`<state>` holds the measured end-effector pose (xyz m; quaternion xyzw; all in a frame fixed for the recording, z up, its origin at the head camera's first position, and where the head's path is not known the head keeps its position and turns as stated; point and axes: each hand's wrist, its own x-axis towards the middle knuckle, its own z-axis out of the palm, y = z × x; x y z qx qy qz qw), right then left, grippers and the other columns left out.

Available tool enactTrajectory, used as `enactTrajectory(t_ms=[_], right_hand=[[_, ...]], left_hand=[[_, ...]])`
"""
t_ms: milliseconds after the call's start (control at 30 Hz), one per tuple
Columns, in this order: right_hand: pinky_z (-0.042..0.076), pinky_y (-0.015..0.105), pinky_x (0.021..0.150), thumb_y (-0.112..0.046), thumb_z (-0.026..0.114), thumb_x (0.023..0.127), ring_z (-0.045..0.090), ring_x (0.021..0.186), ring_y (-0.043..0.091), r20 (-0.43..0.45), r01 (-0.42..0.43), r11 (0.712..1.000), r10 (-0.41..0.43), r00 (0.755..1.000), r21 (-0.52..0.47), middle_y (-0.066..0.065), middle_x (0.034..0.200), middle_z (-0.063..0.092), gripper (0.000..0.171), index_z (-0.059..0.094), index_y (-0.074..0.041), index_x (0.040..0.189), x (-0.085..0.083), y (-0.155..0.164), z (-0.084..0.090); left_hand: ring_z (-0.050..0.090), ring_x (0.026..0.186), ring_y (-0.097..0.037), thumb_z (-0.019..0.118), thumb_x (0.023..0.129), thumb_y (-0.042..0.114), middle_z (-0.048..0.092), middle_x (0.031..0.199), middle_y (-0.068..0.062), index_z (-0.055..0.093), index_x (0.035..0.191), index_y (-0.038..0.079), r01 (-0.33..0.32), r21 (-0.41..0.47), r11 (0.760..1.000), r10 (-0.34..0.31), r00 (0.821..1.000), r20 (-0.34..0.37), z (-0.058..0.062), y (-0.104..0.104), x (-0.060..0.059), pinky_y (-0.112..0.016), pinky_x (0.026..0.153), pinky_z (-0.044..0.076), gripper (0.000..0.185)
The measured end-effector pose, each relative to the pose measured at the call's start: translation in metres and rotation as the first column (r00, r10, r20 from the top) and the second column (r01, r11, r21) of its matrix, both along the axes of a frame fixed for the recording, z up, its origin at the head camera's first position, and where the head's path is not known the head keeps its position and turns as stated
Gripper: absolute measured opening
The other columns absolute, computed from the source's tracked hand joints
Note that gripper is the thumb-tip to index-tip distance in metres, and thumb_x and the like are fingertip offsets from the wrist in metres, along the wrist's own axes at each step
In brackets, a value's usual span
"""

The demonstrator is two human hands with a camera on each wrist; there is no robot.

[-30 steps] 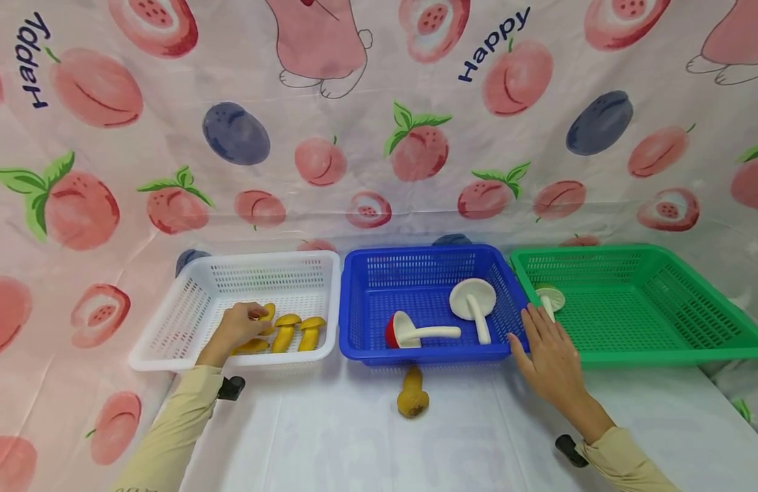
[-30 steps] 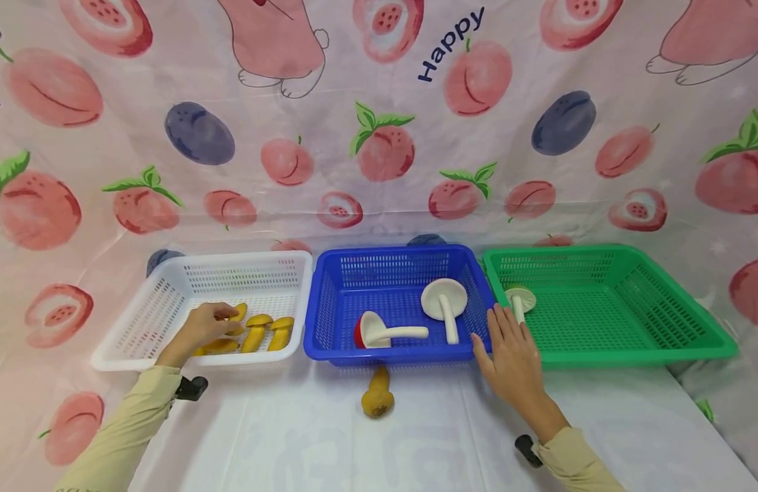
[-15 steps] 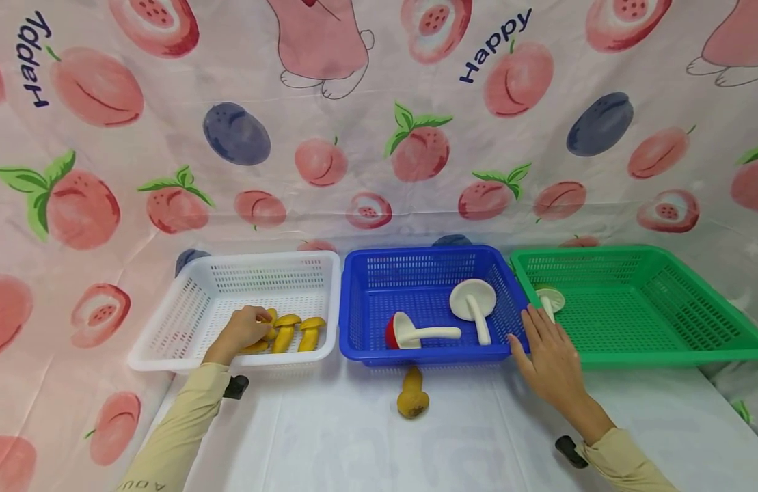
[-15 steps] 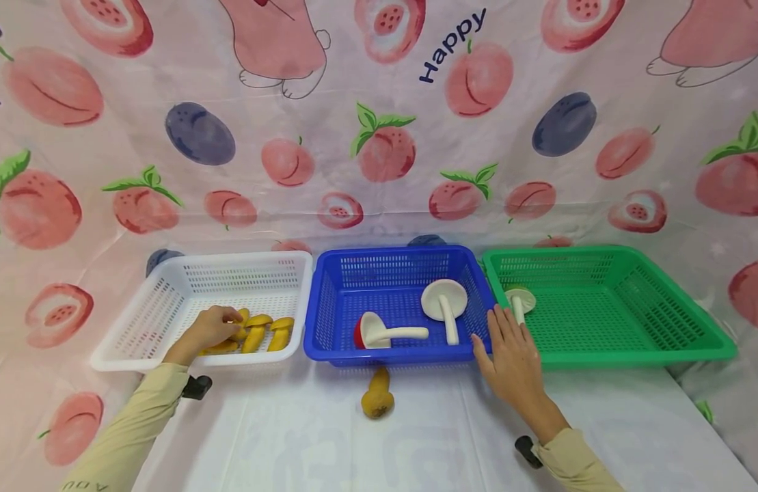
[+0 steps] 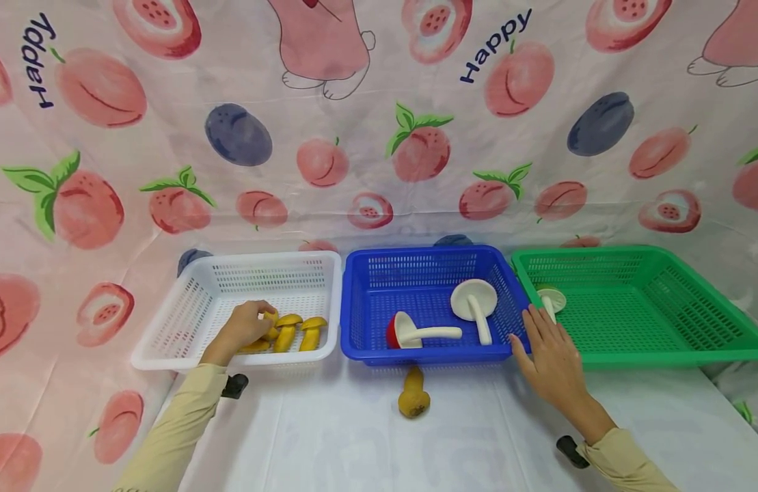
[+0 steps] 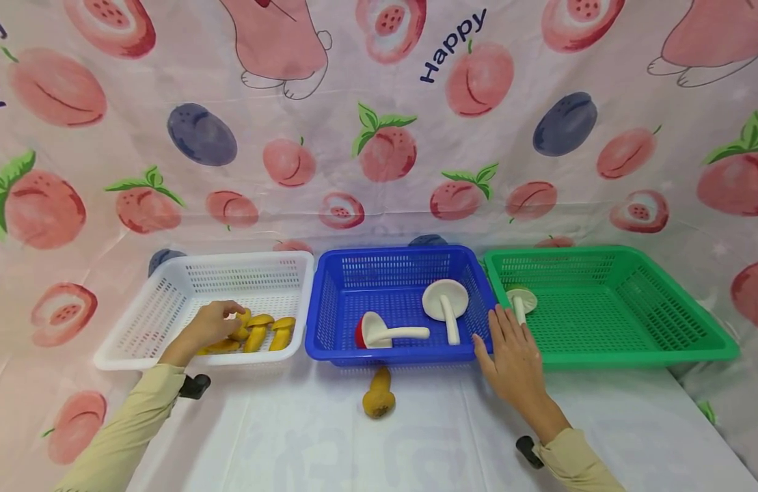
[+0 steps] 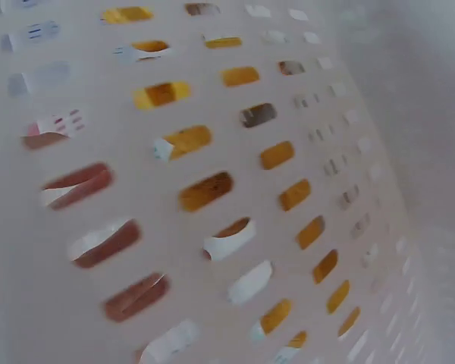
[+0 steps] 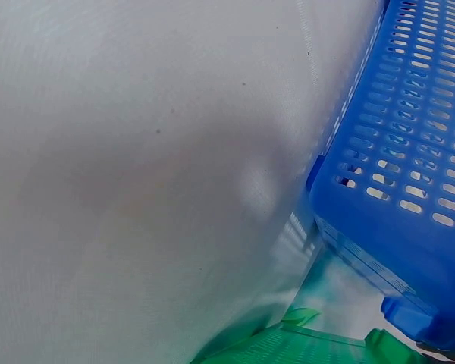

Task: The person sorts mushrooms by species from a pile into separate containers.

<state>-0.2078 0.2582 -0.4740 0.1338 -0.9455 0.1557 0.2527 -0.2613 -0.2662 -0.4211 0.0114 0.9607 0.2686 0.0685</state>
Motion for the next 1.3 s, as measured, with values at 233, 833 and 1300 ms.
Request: enactTrajectory(t_ms=[233,833,1300], right_hand=[[0.021,0.057,0.108,-0.03,0.054,0.094,0.033,0.131,0.044,-0.007,-0.004,1.0,0.004,1.0,-0.002,0.027,0.142,0.039,0.058,0.043,0.009,0.136,0.0,0.0,0.0],[0.021,0.057,0.108,-0.026,0.057,0.092,0.032,0.132,0.043,-0.015,-0.008,1.0,0.008,1.0,-0.002,0.027,0.142,0.039,0.058,0.043,0.009,0.135,0.0,0.001,-0.001],[0.02,0.055,0.11,-0.031,0.052,0.094,0.033,0.132,0.043,-0.019,-0.009,1.0,0.009,1.0,-0.011,0.026,0.142,0.039,0.058,0.044,0.009,0.135,-0.001,0.002,-0.004]], left_hand=[[0.045,0.117,-0.047,0.055,0.091,0.011,0.051,0.126,-0.031,0.059,0.118,-0.003,0.032,0.033,0.999,-0.029,0.996,-0.085,0.01,0.007,0.007,-0.06,0.095,0.039,0.031],[0.055,0.106,-0.036,0.064,0.085,0.006,0.062,0.111,-0.017,0.065,0.108,0.003,0.081,0.147,0.986,-0.031,0.948,-0.316,0.03,0.048,0.058,-0.053,0.09,0.045,0.023],[0.058,0.097,-0.027,0.069,0.081,0.005,0.066,0.104,-0.008,0.067,0.102,0.007,0.113,0.225,0.968,-0.016,0.919,-0.394,0.038,0.078,0.089,-0.043,0.076,0.052,0.021]])
